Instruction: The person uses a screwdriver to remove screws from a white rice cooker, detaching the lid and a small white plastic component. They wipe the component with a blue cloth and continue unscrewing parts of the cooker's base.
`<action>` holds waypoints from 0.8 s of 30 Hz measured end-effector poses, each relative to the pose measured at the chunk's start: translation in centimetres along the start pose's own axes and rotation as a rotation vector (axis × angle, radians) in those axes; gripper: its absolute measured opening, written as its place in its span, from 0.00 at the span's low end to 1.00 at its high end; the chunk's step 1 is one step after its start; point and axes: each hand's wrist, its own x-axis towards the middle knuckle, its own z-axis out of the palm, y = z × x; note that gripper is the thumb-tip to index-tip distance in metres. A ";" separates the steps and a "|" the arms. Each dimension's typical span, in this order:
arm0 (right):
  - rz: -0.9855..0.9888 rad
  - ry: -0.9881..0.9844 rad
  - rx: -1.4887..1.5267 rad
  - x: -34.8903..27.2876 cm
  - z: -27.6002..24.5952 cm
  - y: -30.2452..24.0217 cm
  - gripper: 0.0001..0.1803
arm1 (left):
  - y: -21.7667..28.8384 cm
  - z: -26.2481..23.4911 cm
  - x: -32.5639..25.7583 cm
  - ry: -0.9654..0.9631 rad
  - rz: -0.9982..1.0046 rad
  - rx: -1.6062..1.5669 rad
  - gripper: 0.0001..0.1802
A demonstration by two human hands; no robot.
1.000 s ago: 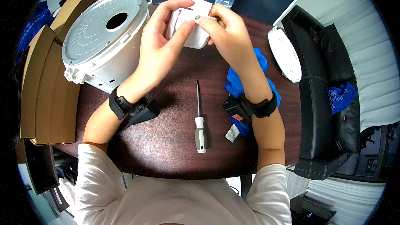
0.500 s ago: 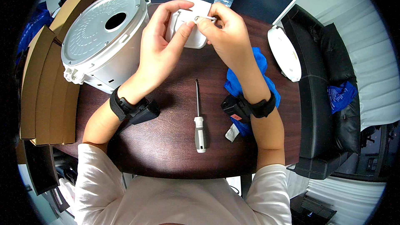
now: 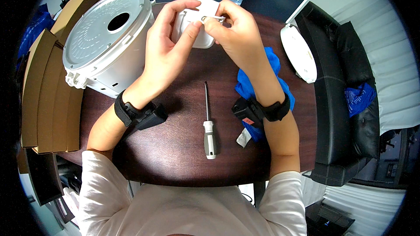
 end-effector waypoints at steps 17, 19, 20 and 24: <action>0.016 -0.060 -0.110 -0.2 -1.0 0.0 0.10 | -0.5 0.4 -0.3 -0.002 0.016 0.066 0.16; 0.058 -0.074 -0.041 -0.1 -1.0 0.0 0.10 | -0.5 0.3 -0.2 -0.014 -0.030 0.053 0.16; 0.071 -0.072 -0.004 0.0 -0.9 0.1 0.10 | -0.6 0.3 -0.2 -0.020 -0.066 -0.007 0.16; 0.046 -0.070 0.069 0.1 -0.5 0.3 0.10 | -1.2 0.2 -0.1 -0.024 -0.154 -0.178 0.15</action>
